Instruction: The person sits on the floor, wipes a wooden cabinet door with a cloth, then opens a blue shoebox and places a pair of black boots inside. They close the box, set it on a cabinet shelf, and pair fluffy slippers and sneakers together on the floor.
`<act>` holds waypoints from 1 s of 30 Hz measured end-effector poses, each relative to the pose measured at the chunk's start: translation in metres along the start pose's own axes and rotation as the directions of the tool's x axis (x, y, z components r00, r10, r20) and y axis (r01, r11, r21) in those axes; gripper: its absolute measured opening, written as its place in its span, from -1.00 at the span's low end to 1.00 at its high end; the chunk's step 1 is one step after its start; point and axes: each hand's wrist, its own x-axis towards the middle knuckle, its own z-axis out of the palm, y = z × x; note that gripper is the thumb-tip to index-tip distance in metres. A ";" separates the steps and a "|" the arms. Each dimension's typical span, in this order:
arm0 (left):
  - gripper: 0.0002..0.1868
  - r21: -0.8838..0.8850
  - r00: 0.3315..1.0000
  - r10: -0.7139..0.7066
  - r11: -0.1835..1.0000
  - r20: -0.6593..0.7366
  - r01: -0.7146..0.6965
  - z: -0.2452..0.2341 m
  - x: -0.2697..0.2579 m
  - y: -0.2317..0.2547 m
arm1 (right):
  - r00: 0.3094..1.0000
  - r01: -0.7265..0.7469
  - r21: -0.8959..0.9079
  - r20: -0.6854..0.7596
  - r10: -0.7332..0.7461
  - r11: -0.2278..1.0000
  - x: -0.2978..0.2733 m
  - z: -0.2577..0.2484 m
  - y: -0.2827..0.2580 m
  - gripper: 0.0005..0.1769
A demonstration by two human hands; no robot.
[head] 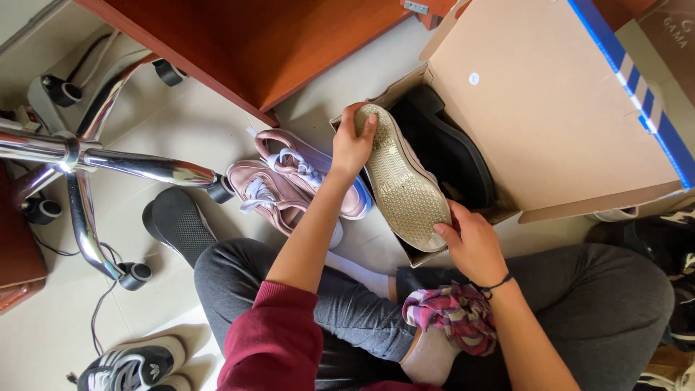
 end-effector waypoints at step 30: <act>-0.29 0.211 0.997 0.069 0.975 0.021 -0.072 0.073 0.019 0.037 | 0.927 0.202 -0.319 -0.242 -0.285 0.926 0.034 0.001 -0.030 0.38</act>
